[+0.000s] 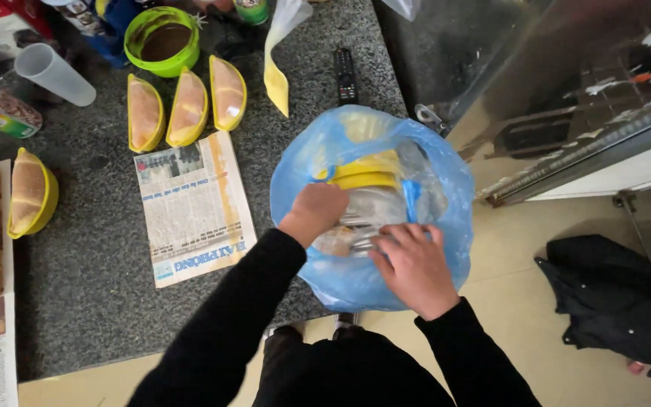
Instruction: Packaging individual banana-shaped cakes into plastic sleeves at a bakery workstation.
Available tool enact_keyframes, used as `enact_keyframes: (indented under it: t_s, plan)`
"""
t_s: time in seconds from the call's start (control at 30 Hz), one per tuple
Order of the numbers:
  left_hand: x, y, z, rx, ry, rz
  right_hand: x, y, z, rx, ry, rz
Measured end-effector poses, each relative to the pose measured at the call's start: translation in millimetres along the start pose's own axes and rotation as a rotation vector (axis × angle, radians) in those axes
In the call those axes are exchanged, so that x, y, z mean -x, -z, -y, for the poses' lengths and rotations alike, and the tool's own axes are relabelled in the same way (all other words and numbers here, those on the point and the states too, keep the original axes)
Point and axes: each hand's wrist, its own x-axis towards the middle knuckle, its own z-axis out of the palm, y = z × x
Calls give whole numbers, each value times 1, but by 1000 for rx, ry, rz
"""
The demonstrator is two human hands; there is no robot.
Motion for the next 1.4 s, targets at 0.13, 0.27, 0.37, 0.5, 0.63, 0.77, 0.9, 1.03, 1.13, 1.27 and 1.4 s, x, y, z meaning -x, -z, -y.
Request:
enact_keyframes:
  t_s: [0.13, 0.27, 0.37, 0.5, 0.63, 0.77, 0.9, 1.03, 1.13, 1.27, 1.4]
  plan:
    - [9, 9, 5, -115, -47, 51, -2, 3, 7, -37, 17, -12]
    - [13, 5, 9, -232, -62, 23, -2, 5, 10, -73, 33, -4]
    - [10, 12, 14, -197, -92, 59, -1, 6, 10, -125, 14, 30]
    - [27, 72, 5, 40, -1, 20, -3, 8, 11, -113, 12, 51]
    - [26, 96, 0, -57, -81, -137, -4, 2, 12, -83, 20, 31]
    - [54, 123, -13, -241, -130, -414, -9, -3, 9, -55, -29, -13]
    - [127, 193, -21, -103, -1, -631, -28, 24, 24, -329, -86, -144]
    - [191, 218, -47, 190, 171, -748, -49, 79, 54, -1234, -281, -104]
    - [202, 190, -69, 296, 20, -816, -74, 84, 65, -1813, -624, 155]
    - [207, 176, -84, 497, 22, -785, -78, 97, 70, -1736, -430, 139]
    - [213, 187, -79, 894, 88, -658, -77, 101, 74, -1714, -297, 289]
